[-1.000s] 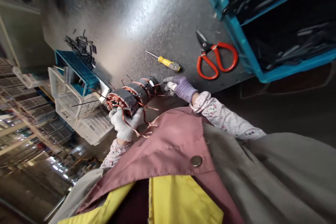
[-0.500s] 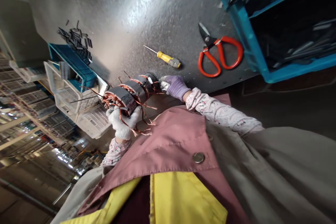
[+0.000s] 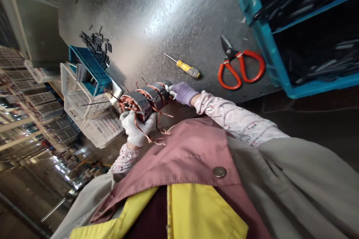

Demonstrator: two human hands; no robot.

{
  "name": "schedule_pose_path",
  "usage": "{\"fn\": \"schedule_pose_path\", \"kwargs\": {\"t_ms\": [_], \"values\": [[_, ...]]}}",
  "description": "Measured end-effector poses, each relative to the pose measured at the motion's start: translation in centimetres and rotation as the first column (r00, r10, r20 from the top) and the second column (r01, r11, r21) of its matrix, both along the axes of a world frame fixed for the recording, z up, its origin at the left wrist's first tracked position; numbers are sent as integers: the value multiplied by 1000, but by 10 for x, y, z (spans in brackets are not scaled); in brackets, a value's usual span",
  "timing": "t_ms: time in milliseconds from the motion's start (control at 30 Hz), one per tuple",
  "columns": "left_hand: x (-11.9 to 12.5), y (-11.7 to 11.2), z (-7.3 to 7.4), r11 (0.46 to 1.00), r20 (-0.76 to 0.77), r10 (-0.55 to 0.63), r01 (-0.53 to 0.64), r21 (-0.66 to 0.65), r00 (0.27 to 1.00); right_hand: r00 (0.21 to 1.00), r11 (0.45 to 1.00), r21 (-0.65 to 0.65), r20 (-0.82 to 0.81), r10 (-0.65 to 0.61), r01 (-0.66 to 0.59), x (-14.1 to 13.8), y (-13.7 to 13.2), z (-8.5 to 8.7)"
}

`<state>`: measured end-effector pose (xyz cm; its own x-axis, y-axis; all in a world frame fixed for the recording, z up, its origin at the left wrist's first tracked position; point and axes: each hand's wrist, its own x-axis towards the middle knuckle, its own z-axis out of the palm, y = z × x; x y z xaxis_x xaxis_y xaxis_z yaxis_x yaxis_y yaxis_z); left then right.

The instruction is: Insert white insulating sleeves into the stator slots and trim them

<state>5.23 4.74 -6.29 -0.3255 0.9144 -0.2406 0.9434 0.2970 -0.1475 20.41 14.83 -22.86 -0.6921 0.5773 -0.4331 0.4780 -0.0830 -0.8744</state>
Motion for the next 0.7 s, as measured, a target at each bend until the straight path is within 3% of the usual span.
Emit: {"fn": "schedule_pose_path", "kwargs": {"t_ms": [100, 167, 233, 300, 333, 400, 467, 533, 567, 633, 700], "values": [[-5, 1, -2, 1000, -20, -19, 19, 2, 1000, 999, 998, -53, -39, 29, -31, -11, 3, 3], [-8, 2, -2, 1000, 4, -26, 26, 8, 1000, 993, 981, -175, -68, -97, 84, -2, 3, 8], [-6, 5, 2, 1000, 42, 3, -4, 18, 999, 959, 925, -283, -52, -278, 253, 25, 1, 19], [-1, 9, 11, 997, 68, 82, -83, 4, 994, 880, 808, -426, -56, -472, 406, 68, -4, 39], [3, 11, 15, 990, 60, 143, -142, -12, 988, 818, 722, -520, -73, -570, 456, 91, -6, 52], [8, 16, 22, 976, 65, 204, -199, -83, 977, 634, 510, -691, -96, -767, 512, 139, -10, 77], [12, 21, 27, 971, 65, 210, -201, -132, 975, 468, 388, -727, -104, -878, 566, 185, -8, 97], [14, 23, 30, 972, 69, 191, -179, -155, 979, 353, 351, -619, -124, -927, 703, 232, 2, 109], [14, 24, 31, 973, 72, 181, -168, -160, 981, 333, 353, -476, -131, -934, 806, 255, 10, 113], [12, 26, 30, 975, 70, 160, -146, -166, 985, 344, 349, -51, -95, -934, 936, 298, 29, 117], [10, 28, 27, 974, 40, 147, -138, -178, 988, 370, 348, 316, -12, -929, 883, 331, 49, 119]]}}
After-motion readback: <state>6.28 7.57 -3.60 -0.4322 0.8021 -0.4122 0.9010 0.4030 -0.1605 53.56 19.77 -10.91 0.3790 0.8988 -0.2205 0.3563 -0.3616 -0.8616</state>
